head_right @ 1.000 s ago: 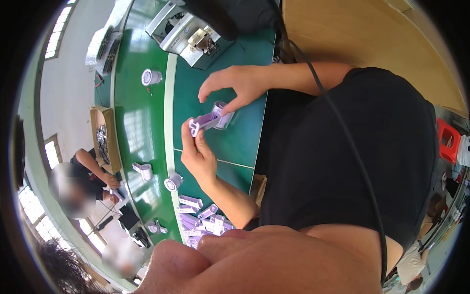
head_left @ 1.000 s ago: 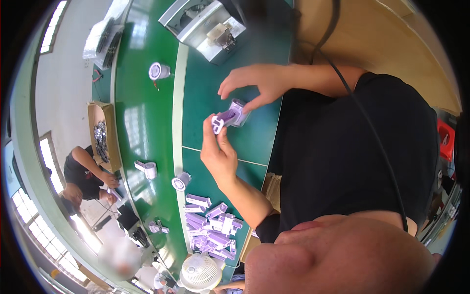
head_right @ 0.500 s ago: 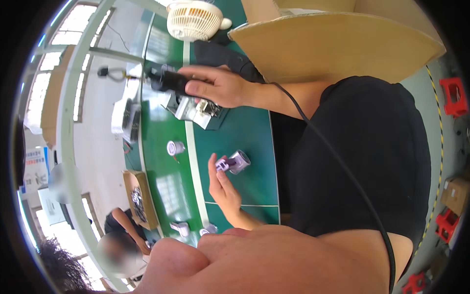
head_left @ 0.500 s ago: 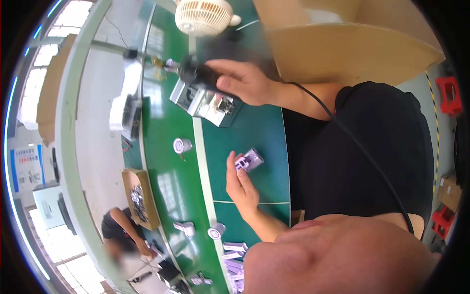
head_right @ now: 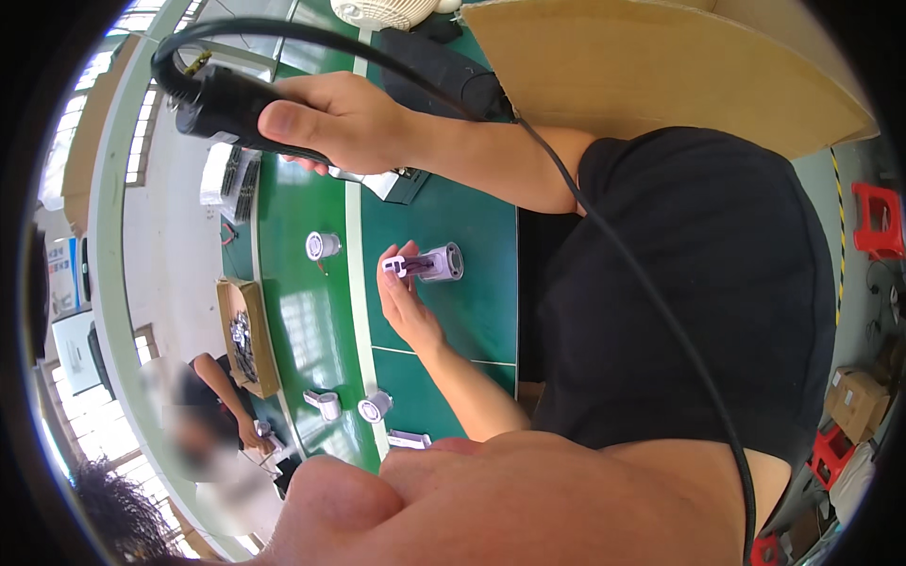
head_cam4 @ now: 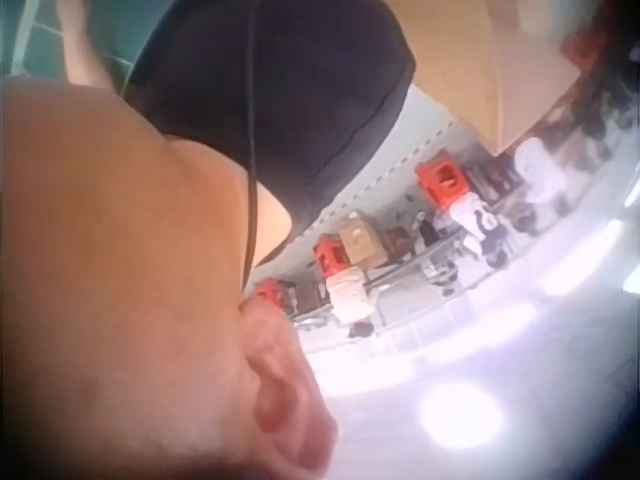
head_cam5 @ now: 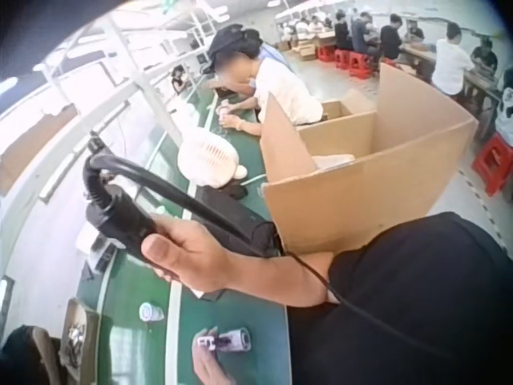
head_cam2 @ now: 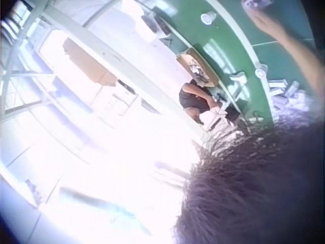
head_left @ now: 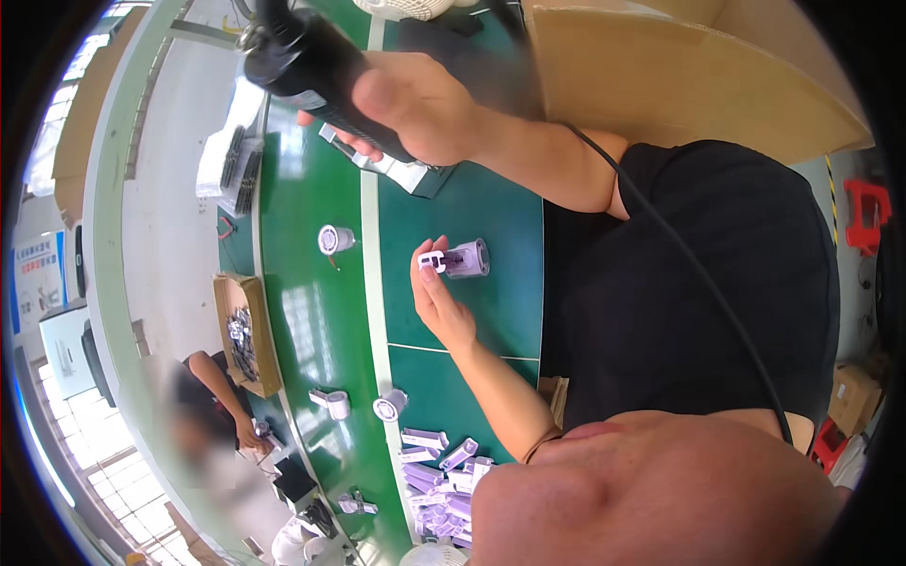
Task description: Assembling components of a small handheld fan and securing them with an electric screwdriver.
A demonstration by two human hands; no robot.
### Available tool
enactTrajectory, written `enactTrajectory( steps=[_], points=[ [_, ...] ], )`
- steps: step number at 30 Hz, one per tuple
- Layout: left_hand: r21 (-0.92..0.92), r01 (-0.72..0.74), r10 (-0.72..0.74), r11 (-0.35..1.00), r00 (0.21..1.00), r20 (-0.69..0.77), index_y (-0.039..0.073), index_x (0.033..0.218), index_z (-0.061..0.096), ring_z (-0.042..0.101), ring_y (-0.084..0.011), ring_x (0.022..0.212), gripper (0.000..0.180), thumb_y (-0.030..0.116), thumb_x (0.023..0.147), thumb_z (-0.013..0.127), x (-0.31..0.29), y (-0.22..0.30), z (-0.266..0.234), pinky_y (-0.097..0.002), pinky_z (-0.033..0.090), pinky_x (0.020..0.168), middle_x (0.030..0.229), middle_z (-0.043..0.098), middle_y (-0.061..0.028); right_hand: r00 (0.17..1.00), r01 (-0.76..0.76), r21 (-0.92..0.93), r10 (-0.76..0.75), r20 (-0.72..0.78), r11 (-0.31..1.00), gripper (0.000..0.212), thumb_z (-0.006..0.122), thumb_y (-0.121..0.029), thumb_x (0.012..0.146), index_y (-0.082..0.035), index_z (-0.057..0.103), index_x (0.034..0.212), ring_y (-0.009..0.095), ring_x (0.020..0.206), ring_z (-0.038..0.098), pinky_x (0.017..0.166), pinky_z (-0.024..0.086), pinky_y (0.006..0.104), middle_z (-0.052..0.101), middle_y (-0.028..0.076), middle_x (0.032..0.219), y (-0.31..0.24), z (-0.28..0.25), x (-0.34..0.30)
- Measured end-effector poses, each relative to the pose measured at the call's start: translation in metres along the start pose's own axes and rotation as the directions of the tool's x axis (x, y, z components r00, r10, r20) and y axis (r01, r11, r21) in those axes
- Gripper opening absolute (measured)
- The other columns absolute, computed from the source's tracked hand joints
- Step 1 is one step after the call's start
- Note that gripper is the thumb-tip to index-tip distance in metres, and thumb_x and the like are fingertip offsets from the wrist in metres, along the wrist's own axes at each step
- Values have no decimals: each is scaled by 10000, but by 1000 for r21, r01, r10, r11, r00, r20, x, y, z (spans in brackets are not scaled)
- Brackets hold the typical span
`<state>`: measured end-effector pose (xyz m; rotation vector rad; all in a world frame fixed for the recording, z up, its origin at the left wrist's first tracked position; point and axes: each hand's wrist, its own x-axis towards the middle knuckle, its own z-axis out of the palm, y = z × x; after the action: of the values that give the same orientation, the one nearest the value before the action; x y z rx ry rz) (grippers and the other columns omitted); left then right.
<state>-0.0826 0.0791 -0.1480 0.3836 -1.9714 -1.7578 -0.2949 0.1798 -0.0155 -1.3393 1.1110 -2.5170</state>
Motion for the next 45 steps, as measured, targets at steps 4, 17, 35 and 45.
enactTrajectory(
  steps=[4, 17, 35, 45],
  points=[
    [-18, 10, -10, 1000, 1000, -1, -94, 1395, 542, 623, -268, 1193, 575, 400, 1136, 399, -3, -2, -2, -394, 439, 1087, 1287, 669, -235, 998, 2, -120, 5, 59, 993, 621, 625, -677, 970, -80, 679, 1129, 62, 695, 555, 601, 480, 245, 572, -20, 786, 13, 0, -2],
    [-100, 56, -54, 993, 998, 20, -72, 1412, 551, 642, -268, 1177, 571, 401, 1137, 387, 1, -4, -1, -385, 475, 1047, 1251, 684, -223, 973, -227, -182, 230, -1, 957, 681, 615, -707, 956, -50, 711, 1110, 70, 680, 609, 580, 484, 246, 627, 5, 776, 8, 21, 2],
    [-103, 70, -68, 992, 997, 26, -44, 1391, 582, 646, -218, 1133, 542, 392, 1137, 385, 3, -1, 1, -342, 479, 986, 1191, 705, -162, 943, -320, 151, 298, 152, 935, 803, 588, -787, 917, -3, 758, 936, 117, 586, 612, 559, 511, 263, 638, 52, 717, -56, 87, 19],
    [-204, 81, -63, 976, 994, 95, -51, 1412, 518, 623, -295, 1214, 591, 452, 1111, 437, 2, -18, -16, -435, 417, 1076, 1250, 674, -198, 822, -512, 30, 480, 307, 858, 764, 599, -788, 911, -28, 676, 886, 121, 591, 601, 553, 495, 277, 589, 29, 679, -18, 90, -11]
  ],
)
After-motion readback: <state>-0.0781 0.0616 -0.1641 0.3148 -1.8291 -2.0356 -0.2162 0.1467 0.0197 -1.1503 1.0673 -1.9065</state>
